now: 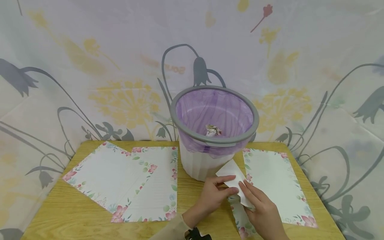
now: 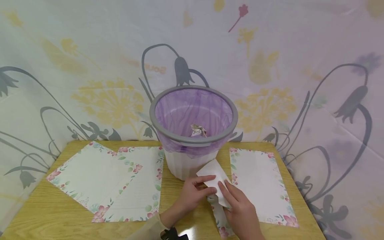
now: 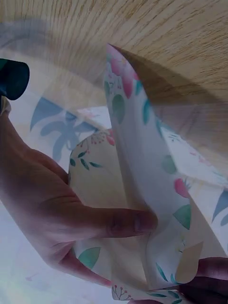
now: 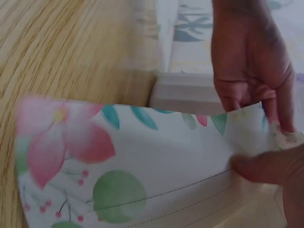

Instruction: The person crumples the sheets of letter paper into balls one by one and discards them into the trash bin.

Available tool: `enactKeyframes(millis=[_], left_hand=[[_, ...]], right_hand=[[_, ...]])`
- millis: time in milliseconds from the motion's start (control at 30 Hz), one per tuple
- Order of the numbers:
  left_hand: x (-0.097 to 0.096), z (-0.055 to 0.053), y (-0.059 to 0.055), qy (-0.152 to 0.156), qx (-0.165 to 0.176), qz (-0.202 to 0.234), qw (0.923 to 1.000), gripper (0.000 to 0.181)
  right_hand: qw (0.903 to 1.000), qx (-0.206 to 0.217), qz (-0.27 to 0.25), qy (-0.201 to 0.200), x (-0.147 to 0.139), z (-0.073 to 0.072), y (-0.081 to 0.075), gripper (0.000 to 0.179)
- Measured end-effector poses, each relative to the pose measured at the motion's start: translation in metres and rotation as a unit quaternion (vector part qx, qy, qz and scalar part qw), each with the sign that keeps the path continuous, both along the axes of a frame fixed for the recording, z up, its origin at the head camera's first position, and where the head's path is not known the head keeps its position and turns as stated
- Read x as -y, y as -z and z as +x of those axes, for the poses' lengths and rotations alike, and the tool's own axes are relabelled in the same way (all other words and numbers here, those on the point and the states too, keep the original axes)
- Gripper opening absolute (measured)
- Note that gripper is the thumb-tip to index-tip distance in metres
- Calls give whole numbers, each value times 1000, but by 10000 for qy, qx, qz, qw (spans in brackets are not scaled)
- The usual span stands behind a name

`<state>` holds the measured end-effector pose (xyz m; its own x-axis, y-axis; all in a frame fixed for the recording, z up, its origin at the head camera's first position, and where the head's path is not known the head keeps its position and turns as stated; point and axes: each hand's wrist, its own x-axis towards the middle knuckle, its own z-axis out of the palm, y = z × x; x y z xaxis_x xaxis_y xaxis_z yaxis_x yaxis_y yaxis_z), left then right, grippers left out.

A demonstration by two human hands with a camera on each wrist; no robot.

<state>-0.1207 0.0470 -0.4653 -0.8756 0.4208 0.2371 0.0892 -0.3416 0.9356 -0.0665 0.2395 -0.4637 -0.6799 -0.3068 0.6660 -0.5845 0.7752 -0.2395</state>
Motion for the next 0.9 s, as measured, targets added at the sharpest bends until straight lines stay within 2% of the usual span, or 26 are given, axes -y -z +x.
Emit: enactKeyframes(millis=[100, 200, 333, 433, 567, 700, 900], left_hand=[[-1, -2, 2, -222, 130, -143, 9996, 38], [1, -3, 7, -375, -19, -433, 9984, 37], [5, -3, 11, -290, -8, -539, 9981, 38], [7, -3, 14, -278, -35, -541, 9981, 33], [10, -4, 19, -470, -345, -821, 9949, 26], [13, -5, 19, -420, -454, -862, 9944, 24], [16, -5, 16, -410, -802, -673, 9937, 21]], right_hand=[[9983, 396, -266, -326, 2, 1, 0, 57], [9939, 933, -373, -452, 1, 5, -4, 61], [9874, 1469, -451, -388, -4, 8, -11, 59], [9898, 1358, -390, -194, -8, 7, -16, 60], [9947, 1016, -124, 21, -11, 1, -17, 72], [9948, 1012, -72, 127, -10, -3, -16, 82], [9924, 1107, -523, 84, -7, -6, -14, 86]])
